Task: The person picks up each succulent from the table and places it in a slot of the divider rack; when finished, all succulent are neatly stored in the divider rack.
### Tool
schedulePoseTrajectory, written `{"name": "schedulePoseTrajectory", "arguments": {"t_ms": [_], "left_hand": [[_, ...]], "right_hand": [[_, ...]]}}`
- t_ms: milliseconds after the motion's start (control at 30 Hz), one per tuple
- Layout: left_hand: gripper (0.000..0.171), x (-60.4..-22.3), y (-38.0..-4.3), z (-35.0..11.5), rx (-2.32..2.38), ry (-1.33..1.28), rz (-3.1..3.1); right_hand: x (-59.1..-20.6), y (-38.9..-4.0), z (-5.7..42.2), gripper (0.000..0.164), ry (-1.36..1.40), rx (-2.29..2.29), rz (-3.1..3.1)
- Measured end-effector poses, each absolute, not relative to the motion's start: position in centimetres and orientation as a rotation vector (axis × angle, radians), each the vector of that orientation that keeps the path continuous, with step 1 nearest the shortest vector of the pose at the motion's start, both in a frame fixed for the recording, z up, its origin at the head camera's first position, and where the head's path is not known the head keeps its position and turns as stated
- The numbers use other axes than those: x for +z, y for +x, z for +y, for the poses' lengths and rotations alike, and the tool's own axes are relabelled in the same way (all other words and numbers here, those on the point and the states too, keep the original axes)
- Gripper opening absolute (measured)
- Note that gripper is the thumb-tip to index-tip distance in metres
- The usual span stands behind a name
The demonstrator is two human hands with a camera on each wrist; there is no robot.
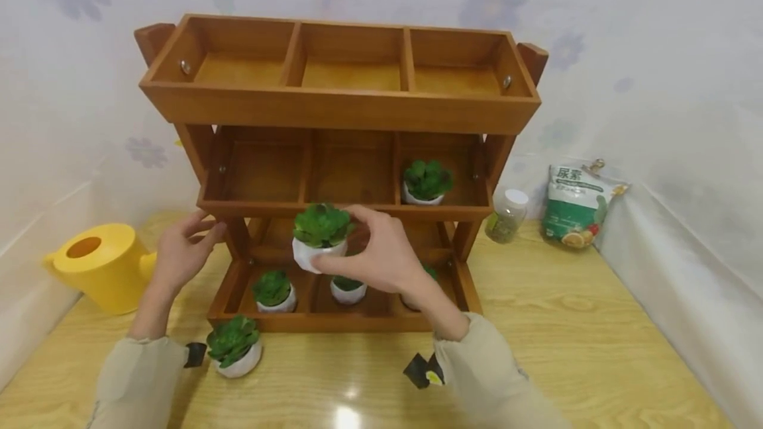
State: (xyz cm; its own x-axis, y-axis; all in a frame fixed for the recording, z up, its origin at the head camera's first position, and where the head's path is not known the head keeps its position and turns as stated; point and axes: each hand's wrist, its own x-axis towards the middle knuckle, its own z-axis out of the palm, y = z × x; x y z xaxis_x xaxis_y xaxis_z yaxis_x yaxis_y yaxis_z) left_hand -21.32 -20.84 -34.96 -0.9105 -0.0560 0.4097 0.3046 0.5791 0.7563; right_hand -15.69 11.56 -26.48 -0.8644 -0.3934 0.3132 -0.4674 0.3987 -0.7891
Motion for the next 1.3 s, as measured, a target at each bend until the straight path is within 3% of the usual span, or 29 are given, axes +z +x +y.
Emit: {"name": "schedulePoseTrajectory", "arguments": {"t_ms": [533, 767, 1000, 1200, 1300], "left_hand": [[0.048, -34.9, -21.4, -21.0, -1.257, -0.203, -2.426], [0.048, -34.8, -21.3, -21.1, -1.243, -0.203, -2.438], [0.048, -34.9, -21.3, -20.9, -1.252, -0.194, -2.435], [0.048, -35.0, -21.2, -20.8, -1.259, -0.185, -2.444], [0.048, -35.0, -21.2, -20.8, -1.254, -0.174, -2.442]], "right_hand": [[-20.4, -18.2, 11.2, 0.053, 0.762, 1.138, -2.556], [-19.8, -20.5, 11.0, 0.063, 0.642, 1.073, -2.651], [-19.7, -23.2, 11.4, 0.057, 0.637, 1.017, -2.715], [-19.5, -24.8, 11.1, 0.074, 0.549, 0.871, -2.868], [-19.6, -25.4, 11.0, 0.071, 0.577, 0.808, -2.917]]}}
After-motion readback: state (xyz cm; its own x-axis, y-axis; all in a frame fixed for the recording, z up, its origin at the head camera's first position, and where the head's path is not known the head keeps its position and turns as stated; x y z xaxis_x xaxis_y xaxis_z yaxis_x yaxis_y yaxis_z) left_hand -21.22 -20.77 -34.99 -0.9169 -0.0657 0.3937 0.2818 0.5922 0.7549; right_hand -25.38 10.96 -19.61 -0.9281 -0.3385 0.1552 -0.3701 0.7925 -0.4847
